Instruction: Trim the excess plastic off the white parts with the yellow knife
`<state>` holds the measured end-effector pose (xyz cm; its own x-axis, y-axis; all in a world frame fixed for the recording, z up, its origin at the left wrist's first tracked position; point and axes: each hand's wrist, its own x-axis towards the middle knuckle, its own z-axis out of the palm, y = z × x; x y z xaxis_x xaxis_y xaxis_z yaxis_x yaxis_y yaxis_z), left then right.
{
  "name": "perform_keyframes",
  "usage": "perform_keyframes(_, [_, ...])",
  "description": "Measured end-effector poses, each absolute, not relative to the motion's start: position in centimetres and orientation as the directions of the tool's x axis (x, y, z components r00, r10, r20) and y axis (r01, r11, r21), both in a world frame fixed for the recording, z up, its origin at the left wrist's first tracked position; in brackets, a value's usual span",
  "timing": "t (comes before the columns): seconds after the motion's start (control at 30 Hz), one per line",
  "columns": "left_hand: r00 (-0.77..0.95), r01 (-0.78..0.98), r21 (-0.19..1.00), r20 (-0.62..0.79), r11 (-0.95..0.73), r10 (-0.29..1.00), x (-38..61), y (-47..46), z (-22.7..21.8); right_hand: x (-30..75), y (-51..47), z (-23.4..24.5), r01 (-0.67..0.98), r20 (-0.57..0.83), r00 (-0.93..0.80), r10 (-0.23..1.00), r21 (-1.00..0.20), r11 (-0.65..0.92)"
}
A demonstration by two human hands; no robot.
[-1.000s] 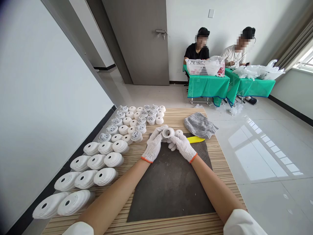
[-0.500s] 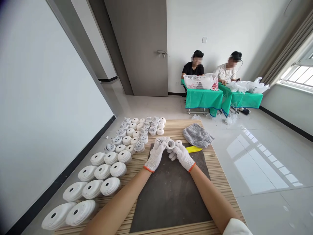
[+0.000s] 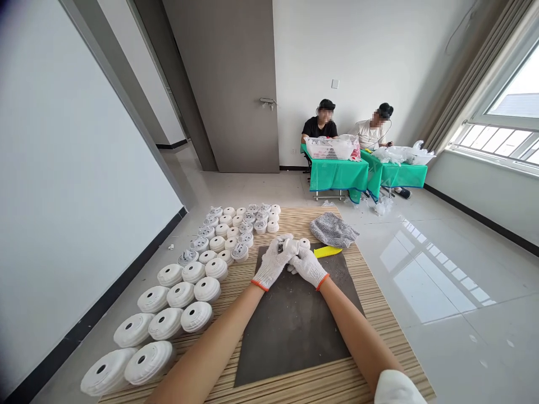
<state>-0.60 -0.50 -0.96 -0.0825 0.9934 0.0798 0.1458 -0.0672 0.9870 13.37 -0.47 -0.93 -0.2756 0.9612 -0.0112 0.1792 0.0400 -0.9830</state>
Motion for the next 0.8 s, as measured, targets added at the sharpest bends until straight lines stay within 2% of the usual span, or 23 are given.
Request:
perform_keyframes(0.1, [-0.018, 0.057, 0.997, 0.048, -0.047, 0.999, -0.3, -1.0, -0.6, 13.2, -0.3, -1.2, 0.279, 0.004, -0.259, 0.966, -0.957, 0.079])
perform_keyframes(0.2, [-0.039, 0.051, 0.996, 0.076, -0.074, 0.996, 0.0, -1.4, 0.3, 13.2, -0.6, -1.3, 0.371, 0.055, -0.229, 0.972, -0.918, 0.139])
perform_keyframes(0.27, [-0.105, 0.144, 0.981, 0.147, -0.132, 0.984, -0.2, -1.4, 1.2, 13.2, -1.0, -1.3, 0.431, 0.109, -0.204, 0.973, -0.882, 0.189])
perform_keyframes(0.33, [-0.172, 0.309, 0.935, 0.233, -0.172, 0.957, -0.7, -1.1, 2.3, 13.3, -1.3, -1.1, 0.489, 0.173, -0.171, 0.970, -0.840, 0.236])
perform_keyframes(0.43, [-0.147, 0.597, 0.788, 0.294, -0.152, 0.944, -1.8, -0.8, 4.1, 13.8, -1.3, -0.6, 0.621, 0.359, -0.083, 0.930, -0.711, 0.330])
perform_keyframes(0.53, [-0.014, 0.831, 0.550, 0.162, -0.079, 0.987, -2.8, -1.0, 5.6, 14.5, -0.6, -0.1, 0.750, 0.519, 0.037, 0.854, -0.579, 0.320])
perform_keyframes(0.6, [0.010, 0.920, 0.391, 0.033, -0.023, 0.999, -3.0, -1.3, 6.1, 14.6, 0.2, 0.0, 0.804, 0.545, 0.073, 0.835, -0.528, 0.274])
perform_keyframes(0.67, [-0.006, 0.959, 0.284, -0.031, 0.015, 1.000, -2.9, -1.6, 6.3, 14.5, 0.9, -0.3, 0.851, 0.545, 0.031, 0.838, -0.454, 0.264])
perform_keyframes(0.8, [-0.030, 0.979, 0.200, 0.005, 0.028, 1.000, -2.5, -1.8, 5.9, 13.7, 1.8, -1.6, 0.891, 0.456, -0.156, 0.876, -0.318, 0.324])
